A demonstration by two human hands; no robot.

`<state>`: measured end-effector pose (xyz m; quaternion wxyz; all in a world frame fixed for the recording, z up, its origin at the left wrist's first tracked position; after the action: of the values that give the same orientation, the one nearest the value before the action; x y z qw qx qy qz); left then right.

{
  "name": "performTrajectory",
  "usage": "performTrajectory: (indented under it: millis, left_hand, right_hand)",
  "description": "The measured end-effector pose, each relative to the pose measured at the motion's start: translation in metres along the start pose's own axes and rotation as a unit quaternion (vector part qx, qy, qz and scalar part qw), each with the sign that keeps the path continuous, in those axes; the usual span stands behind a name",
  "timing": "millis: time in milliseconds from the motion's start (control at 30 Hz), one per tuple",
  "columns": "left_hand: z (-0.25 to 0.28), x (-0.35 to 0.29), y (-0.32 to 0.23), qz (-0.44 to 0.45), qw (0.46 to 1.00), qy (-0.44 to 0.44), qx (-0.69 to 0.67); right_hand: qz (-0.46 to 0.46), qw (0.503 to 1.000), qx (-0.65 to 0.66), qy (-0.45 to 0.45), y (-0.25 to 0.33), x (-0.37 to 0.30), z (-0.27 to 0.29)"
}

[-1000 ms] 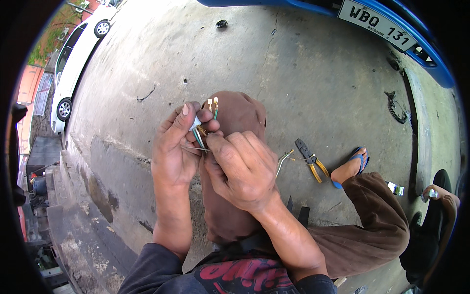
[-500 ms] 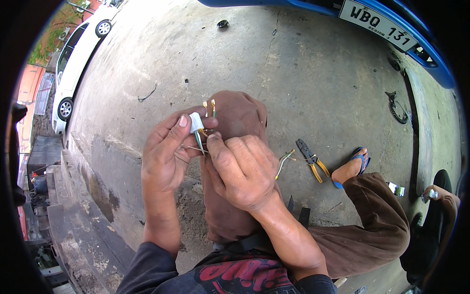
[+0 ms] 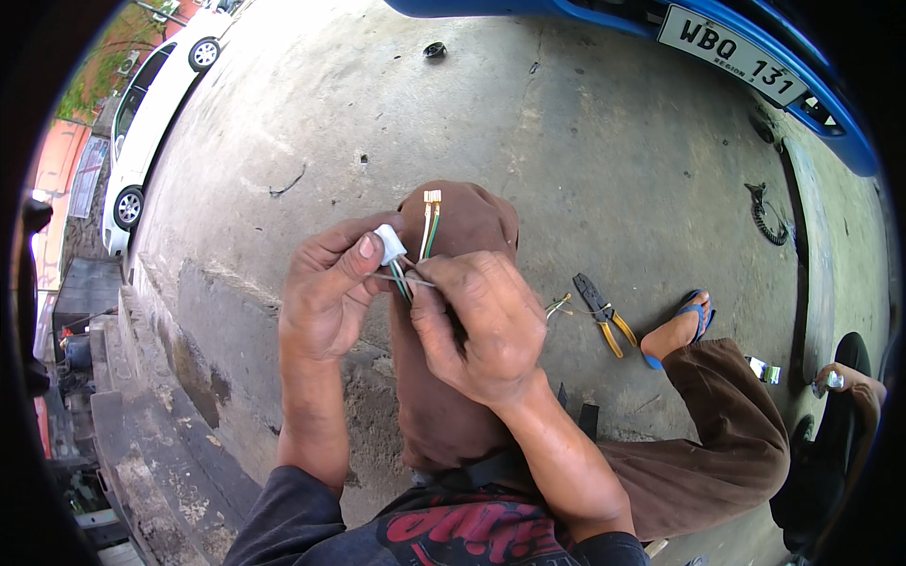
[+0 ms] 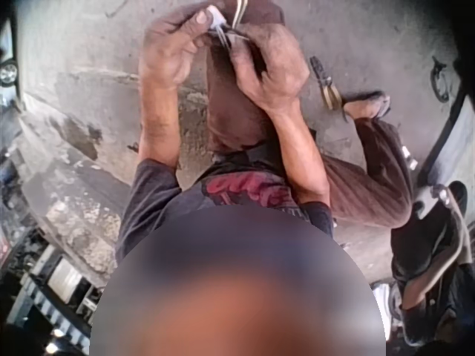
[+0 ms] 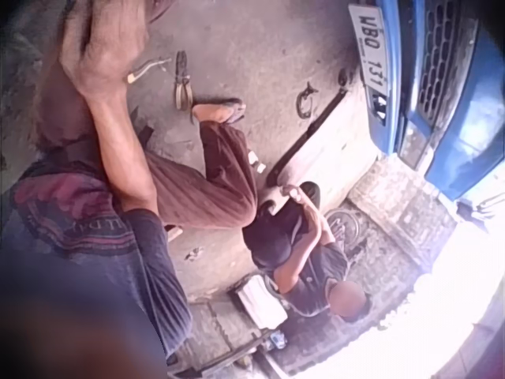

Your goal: The person sits on the ground and uses pliers to strip insulation from several wires. They then insert the stripped ends into a white connector and secure them.

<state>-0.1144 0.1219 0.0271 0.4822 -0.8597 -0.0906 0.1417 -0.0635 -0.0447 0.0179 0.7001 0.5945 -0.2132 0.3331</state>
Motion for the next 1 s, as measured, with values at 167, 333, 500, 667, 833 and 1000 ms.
performTrajectory:
  millis: [167,333,500,667,833,1000]
  left_hand:
    - [-0.005,-0.001,0.013,-0.045,0.998,-0.009,0.052]
    - [-0.004,0.0,0.003,-0.068,0.995,0.06,-0.05]
    - [-0.022,-0.014,0.015,-0.001,0.985,0.107,-0.135]
    - [-0.034,-0.029,0.016,-0.024,0.979,0.149,-0.136]
    - [-0.042,-0.031,0.005,-0.025,0.98,0.192,-0.035]
    - [-0.058,-0.031,0.001,-0.076,0.969,0.236,0.01]
  right_hand:
    - [-0.025,0.998,0.058,0.001,0.001,0.002,0.0]
    - [-0.188,0.949,0.249,-0.056,-0.006,0.0,0.015]
    - [-0.359,0.87,0.334,-0.057,-0.018,-0.013,0.016]
    - [-0.319,0.882,0.342,-0.058,-0.014,-0.005,0.045]
    - [-0.104,0.986,0.094,0.085,0.026,0.039,0.095]
    - [0.019,0.985,-0.054,0.166,0.056,0.069,0.11]
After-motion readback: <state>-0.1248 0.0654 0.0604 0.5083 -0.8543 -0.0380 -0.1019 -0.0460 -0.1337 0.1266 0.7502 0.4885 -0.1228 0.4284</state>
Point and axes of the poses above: each hand's wrist, its own x-axis towards the middle knuckle, its own z-axis out of the back of the hand, y = z × x, the point moved 4 cm from there along x, towards the middle knuckle, and after that the axes turned 5 degrees about -x, right-handed, at the moved point
